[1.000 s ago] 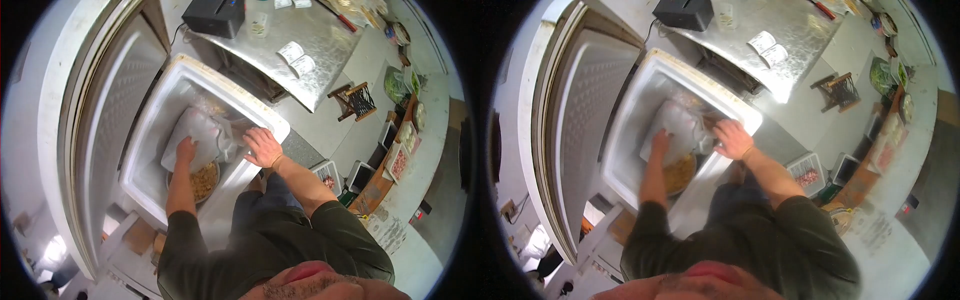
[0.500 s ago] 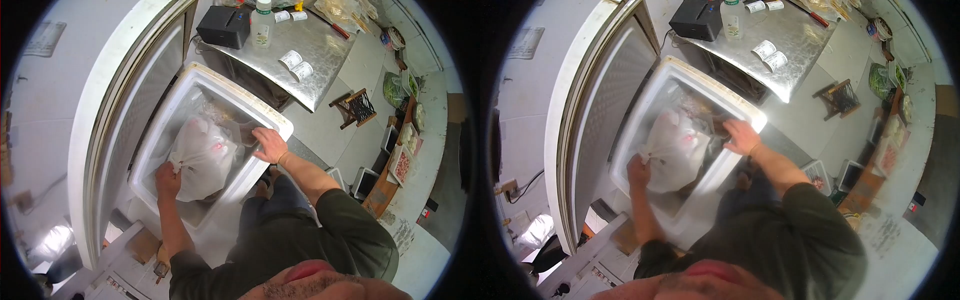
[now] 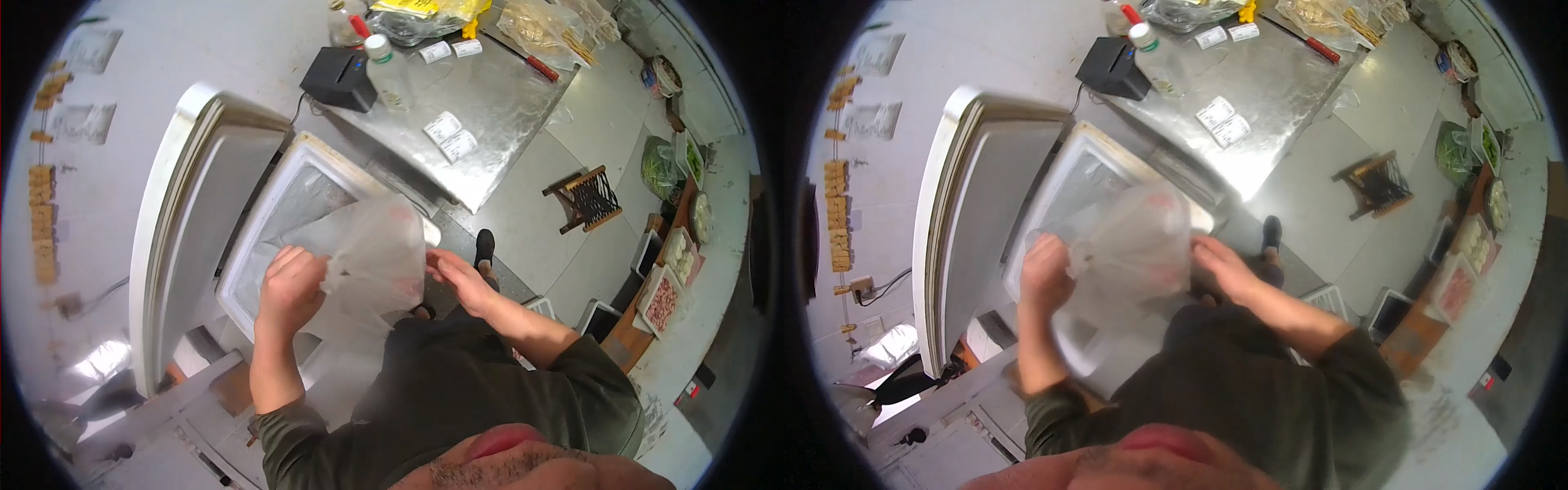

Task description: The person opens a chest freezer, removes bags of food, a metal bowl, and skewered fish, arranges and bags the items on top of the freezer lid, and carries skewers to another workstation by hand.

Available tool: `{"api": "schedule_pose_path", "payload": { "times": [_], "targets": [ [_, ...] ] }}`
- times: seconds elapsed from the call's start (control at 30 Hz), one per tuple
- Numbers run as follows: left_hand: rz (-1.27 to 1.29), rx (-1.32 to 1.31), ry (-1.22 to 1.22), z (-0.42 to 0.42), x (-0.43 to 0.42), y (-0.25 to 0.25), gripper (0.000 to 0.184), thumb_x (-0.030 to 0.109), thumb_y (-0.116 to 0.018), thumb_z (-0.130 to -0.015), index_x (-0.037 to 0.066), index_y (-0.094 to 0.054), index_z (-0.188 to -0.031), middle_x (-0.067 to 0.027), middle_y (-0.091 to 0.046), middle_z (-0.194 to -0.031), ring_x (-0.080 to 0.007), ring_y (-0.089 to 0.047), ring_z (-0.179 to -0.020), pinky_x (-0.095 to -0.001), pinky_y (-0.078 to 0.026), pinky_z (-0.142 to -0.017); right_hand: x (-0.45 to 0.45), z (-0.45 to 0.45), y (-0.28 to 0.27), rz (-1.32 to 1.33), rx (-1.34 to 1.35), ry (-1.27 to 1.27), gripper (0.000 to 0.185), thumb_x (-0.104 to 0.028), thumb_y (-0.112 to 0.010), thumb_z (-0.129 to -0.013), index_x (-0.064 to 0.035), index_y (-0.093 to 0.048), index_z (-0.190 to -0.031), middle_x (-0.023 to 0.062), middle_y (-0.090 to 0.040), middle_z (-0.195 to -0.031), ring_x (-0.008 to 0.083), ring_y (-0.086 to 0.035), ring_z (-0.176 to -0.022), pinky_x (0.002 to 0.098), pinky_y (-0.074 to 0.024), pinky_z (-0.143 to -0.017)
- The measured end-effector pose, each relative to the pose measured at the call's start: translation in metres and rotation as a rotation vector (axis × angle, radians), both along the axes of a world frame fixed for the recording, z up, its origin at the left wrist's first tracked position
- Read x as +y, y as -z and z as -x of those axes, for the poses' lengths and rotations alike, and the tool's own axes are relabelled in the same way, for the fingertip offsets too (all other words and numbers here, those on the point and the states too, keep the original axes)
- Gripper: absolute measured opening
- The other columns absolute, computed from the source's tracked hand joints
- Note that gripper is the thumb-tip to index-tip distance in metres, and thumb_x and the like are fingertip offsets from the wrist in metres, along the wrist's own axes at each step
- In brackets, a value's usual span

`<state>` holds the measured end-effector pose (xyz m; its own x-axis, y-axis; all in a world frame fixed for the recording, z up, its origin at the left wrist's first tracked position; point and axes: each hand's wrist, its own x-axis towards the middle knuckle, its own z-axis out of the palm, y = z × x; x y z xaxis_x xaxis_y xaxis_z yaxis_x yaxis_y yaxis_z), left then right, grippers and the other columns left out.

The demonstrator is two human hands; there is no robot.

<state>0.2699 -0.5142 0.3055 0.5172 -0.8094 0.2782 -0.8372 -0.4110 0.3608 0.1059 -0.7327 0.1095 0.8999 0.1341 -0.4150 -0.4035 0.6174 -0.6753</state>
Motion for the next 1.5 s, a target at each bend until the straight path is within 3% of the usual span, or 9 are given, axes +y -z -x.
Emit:
{"api": "schedule_pose_path", "payload": {
  "times": [0.2,0.43,0.8,0.87,1.07,1.17,1.3,1.47,1.5],
  "targets": [
    [-0.008,0.007,0.258,0.0,-0.184,-0.037,0.019,0.0,-0.06,-0.059,0.006,-0.059,-0.077,-0.0048,-0.042,-0.062,-0.022,-0.047,-0.059,-0.0337,-0.04,-0.058,-0.13,0.029,-0.069,0.206,-0.061,0.223,0.059,-0.029,-0.046,-0.097,-0.0032,-0.023,-0.145,0.0111,-0.039,-0.142,0.0201,-0.039,-0.128,0.0329,-0.0307,-0.103],
    [0.168,-0.108,0.629,-0.025,-0.377,-0.03,0.01,0.012,-0.06,-0.068,0.01,-0.053,-0.076,-0.0027,-0.045,-0.065,-0.0224,-0.051,-0.063,-0.0337,-0.043,-0.064,-0.272,0.057,-0.046,0.269,0.056,0.569,0.06,-0.033,-0.048,-0.097,-0.0059,-0.025,-0.145,0.0085,-0.039,-0.142,0.0213,-0.04,-0.128,0.0362,-0.034,-0.102],
    [0.181,-0.182,0.371,-0.107,-0.534,0.056,0.013,0.012,-0.058,-0.07,0.015,-0.066,-0.08,-0.0077,-0.065,-0.074,-0.0284,-0.065,-0.076,-0.0425,-0.049,-0.067,-0.376,-0.082,0.027,0.298,0.186,0.83,0.049,-0.039,-0.05,-0.096,-0.0041,-0.042,-0.129,0.0095,-0.048,-0.131,0.0235,-0.045,-0.12,0.047,-0.0366,-0.102],
    [0.244,-0.186,0.111,-0.123,-0.53,0.079,0.015,0.014,-0.056,-0.072,0.017,-0.069,-0.081,-0.0073,-0.067,-0.076,-0.0273,-0.065,-0.077,-0.0432,-0.049,-0.069,-0.358,-0.111,0.008,0.395,0.157,0.813,0.052,-0.04,-0.053,-0.094,-0.0014,-0.043,-0.127,0.0109,-0.049,-0.129,0.0232,-0.042,-0.123,0.053,-0.0357,-0.101],
    [0.173,-0.173,-0.318,-0.109,-0.488,0.127,0.013,0.02,-0.059,-0.072,0.014,-0.069,-0.076,-0.0046,-0.067,-0.09,-0.0219,-0.061,-0.091,-0.0363,-0.044,-0.075,-0.325,-0.157,0.003,0.374,0.209,0.656,0.061,-0.042,-0.056,-0.092,-0.0029,-0.038,-0.136,0.0097,-0.044,-0.133,0.0224,-0.041,-0.123,0.0489,-0.0349,-0.102],
    [0.468,-0.276,-0.497,-0.073,-0.436,0.164,0.014,0.02,-0.06,-0.071,0.011,-0.068,-0.079,-0.0069,-0.063,-0.098,-0.0242,-0.058,-0.093,-0.0374,-0.045,-0.076,-0.321,-0.163,0.02,0.485,0.168,0.418,0.064,-0.042,-0.057,-0.092,-0.0021,-0.036,-0.138,0.0088,-0.043,-0.135,0.0225,-0.043,-0.122,0.0465,-0.0348,-0.102],
    [0.421,0.176,-0.272,0.011,-0.298,0.189,0.028,0.021,-0.067,-0.074,0.008,-0.062,-0.099,-0.0134,-0.059,-0.11,-0.031,-0.058,-0.094,-0.0436,-0.048,-0.079,-0.331,-0.152,0.045,0.664,0.152,0.442,0.061,-0.037,-0.057,-0.093,0.0024,-0.036,-0.133,0.0107,-0.047,-0.129,0.0229,-0.049,-0.114,0.0407,-0.0373,-0.101],
    [0.16,0.577,-0.828,0.106,-0.075,0.206,0.032,0.024,-0.065,-0.082,0.002,-0.061,-0.104,-0.0185,-0.058,-0.114,-0.0357,-0.056,-0.105,-0.0429,-0.046,-0.09,-0.277,-0.12,0.045,0.914,0.129,0.402,0.055,-0.033,-0.059,-0.092,0.0022,-0.039,-0.13,0.011,-0.051,-0.123,0.0213,-0.051,-0.111,0.0378,-0.0403,-0.098],
    [0.11,0.446,-0.943,0.127,-0.029,0.226,0.03,0.023,-0.063,-0.083,0.002,-0.061,-0.104,-0.0184,-0.058,-0.113,-0.0341,-0.057,-0.104,-0.0411,-0.047,-0.088,-0.255,-0.11,0.045,0.945,0.116,0.347,0.055,-0.032,-0.06,-0.092,0.0018,-0.04,-0.13,0.0107,-0.051,-0.124,0.0207,-0.051,-0.111,0.0371,-0.0405,-0.097]
  ]
}}
